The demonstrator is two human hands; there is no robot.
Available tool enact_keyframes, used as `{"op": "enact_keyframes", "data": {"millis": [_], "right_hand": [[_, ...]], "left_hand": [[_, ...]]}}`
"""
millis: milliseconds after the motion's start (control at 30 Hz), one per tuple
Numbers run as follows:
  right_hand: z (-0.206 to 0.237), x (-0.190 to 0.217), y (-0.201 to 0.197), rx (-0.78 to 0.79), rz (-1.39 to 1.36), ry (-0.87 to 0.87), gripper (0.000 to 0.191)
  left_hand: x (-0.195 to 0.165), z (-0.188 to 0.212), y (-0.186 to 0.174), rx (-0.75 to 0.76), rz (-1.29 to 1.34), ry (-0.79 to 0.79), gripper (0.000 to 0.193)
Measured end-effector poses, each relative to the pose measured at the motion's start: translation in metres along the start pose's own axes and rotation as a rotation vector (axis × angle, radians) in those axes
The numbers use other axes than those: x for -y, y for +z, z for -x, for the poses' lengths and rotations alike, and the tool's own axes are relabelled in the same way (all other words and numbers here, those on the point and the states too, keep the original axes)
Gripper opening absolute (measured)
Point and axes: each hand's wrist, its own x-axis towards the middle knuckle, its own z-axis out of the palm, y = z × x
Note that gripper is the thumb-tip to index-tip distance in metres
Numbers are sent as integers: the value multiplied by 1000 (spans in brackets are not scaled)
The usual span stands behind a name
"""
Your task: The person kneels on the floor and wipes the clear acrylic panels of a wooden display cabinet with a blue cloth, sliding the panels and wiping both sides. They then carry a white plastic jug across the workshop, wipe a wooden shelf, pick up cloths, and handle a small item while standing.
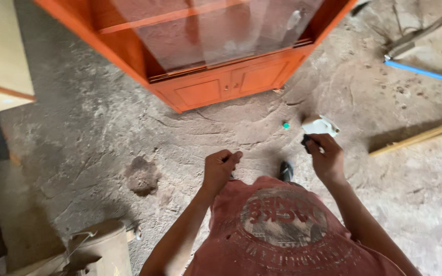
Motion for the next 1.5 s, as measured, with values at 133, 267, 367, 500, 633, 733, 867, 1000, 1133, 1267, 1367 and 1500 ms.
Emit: {"op": "enact_keyframes", "data": {"millis": [133,267,367,500,633,733,867,1000,1133,1267,1367,1500], "right_hand": [[-13,-47,-32,12,-236,259,18],[-31,-131,-81,-24,-397,294,24],[-43,-211,-115,7,-524,437,26],[-53,-307,-140,32,-682,706,27],[-55,-372,-141,110,-661,777,26],[-64,-411,-115,155,-501,781,20],[-73,-468,-68,176,-243,770,21],[-88,-534,-16,121,-252,656,16],[-126,-597,50,185,156,575,27],[-155,-665,112,344,402,614,50],[-165,-722,161,450,482,584,61],[-151,-797,210,572,679,307,60]], "left_hand": [[2,-10,46,63,48,21,19],[23,-33,106,136,15,-74,29],[56,-60,173,68,-29,-118,27],[106,-101,281,111,-52,-107,24],[134,-127,377,241,-302,101,28],[141,-151,413,355,-276,-67,32],[168,-196,434,398,-412,-138,32],[230,-243,446,326,-435,-26,28],[294,-284,443,278,-493,-139,31],[342,-338,447,308,-604,-172,34],[368,-380,454,337,-654,-92,35],[391,-431,487,330,-707,29,42]]}}
